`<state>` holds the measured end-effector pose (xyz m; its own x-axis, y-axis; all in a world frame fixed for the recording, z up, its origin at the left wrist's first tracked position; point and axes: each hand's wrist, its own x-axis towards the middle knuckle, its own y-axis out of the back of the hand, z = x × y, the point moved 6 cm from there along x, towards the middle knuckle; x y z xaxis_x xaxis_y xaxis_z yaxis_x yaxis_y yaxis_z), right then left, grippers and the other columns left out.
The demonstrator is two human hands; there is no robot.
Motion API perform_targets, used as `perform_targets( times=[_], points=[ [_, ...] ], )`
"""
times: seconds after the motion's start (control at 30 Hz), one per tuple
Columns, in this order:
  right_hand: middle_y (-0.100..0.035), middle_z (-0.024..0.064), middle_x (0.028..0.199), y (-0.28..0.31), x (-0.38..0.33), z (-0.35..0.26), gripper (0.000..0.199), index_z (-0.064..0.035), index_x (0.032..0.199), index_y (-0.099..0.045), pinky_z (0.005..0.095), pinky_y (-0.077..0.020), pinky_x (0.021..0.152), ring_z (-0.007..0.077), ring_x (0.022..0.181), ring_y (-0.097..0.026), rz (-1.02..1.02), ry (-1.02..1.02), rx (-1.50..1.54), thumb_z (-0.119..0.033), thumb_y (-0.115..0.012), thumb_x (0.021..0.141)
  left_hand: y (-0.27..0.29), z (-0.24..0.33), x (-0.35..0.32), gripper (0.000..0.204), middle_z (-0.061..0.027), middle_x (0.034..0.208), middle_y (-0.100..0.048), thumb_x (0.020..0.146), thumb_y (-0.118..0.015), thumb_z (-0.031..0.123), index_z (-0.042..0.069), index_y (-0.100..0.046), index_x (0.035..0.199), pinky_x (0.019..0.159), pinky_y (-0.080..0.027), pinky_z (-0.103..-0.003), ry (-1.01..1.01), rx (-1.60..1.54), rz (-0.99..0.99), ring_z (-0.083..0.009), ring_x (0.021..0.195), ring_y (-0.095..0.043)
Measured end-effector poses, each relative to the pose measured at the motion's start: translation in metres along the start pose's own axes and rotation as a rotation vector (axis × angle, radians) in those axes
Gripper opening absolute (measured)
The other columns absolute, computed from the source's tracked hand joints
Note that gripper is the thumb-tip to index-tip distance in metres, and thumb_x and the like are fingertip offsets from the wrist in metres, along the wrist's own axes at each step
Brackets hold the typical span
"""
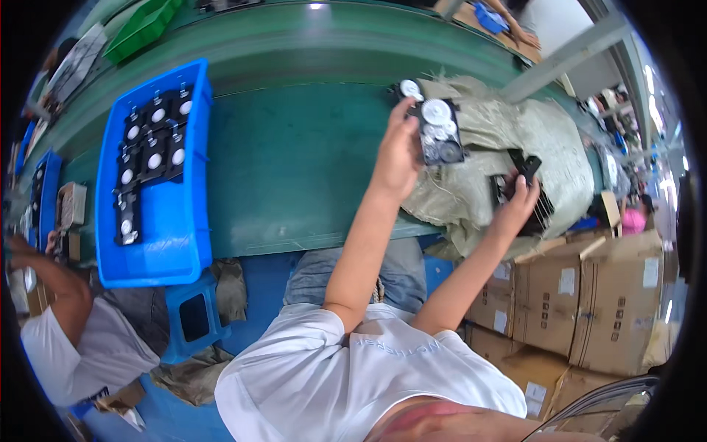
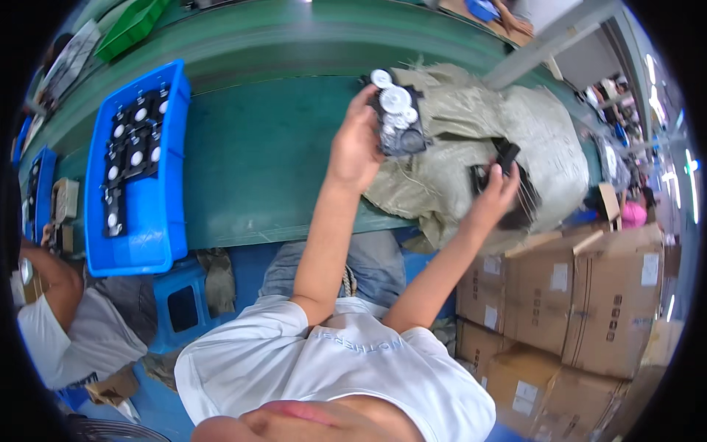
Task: Assembling small mechanical gear mechanisms and placing the finished units into sorting trays.
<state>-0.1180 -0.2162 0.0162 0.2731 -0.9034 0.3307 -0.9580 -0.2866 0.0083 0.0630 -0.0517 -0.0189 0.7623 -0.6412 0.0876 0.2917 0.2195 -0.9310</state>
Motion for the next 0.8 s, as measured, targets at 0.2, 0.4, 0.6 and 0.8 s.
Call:
perform_targets(
  times=[0.2, 0.4, 0.6, 0.8],
  points=[
    [-0.059, 0.0253, 0.12, -0.059, -0.016, -0.01, 0.051, -0.0114, 0.139, -0.045, 0.033, -0.0475, 0.079, 0.0238, 0.089, -0.059, -0.306, -0.111, 0.775, -0.034, -0.049, 0.094, -0.018, 0.002, -0.002, 0.052, -0.0154, 0.142, -0.049, 0.093, -0.044, 0.015, 0.019, -0.04, 0.146, 0.099, -0.045, -0.045, -0.053, -0.099, -0.102, -0.0346, 0.121, -0.055],
    [-0.049, 0.025, 0.134, -0.076, -0.03, -0.015, 0.057, -0.0141, 0.145, -0.039, 0.0432, -0.0503, 0.086, 0.0334, 0.105, -0.058, -0.564, -0.144, 1.004, -0.03, -0.052, 0.092, -0.012, -0.006, -0.01, 0.05, -0.0169, 0.143, -0.048, 0.095, -0.042, 0.012, 0.021, -0.042, 0.144, 0.101, -0.045, -0.05, 0.003, -0.23, -0.089, -0.0393, 0.127, -0.05],
    [-0.038, 0.0206, 0.147, -0.071, -0.039, -0.021, 0.06, -0.0165, 0.144, -0.035, 0.0532, -0.0472, 0.098, 0.0446, 0.123, -0.05, -0.541, 0.023, 0.893, -0.02, -0.059, 0.089, -0.025, 0.0, -0.02, 0.051, -0.0147, 0.142, -0.049, 0.096, -0.046, 0.008, 0.022, -0.041, 0.144, 0.099, -0.046, -0.046, 0.07, -0.364, -0.163, -0.0352, 0.125, -0.053],
    [-0.025, 0.0167, 0.156, -0.056, -0.051, -0.015, 0.049, -0.0154, 0.131, -0.04, 0.0565, -0.0437, 0.103, 0.0502, 0.131, -0.042, -0.38, 0.132, 0.62, -0.011, -0.061, 0.087, -0.014, 0.013, -0.022, 0.054, -0.0204, 0.136, -0.052, 0.094, -0.055, 0.009, 0.016, -0.039, 0.145, 0.095, -0.049, -0.048, -0.055, -0.203, -0.111, -0.0396, 0.116, -0.057]
  ],
)
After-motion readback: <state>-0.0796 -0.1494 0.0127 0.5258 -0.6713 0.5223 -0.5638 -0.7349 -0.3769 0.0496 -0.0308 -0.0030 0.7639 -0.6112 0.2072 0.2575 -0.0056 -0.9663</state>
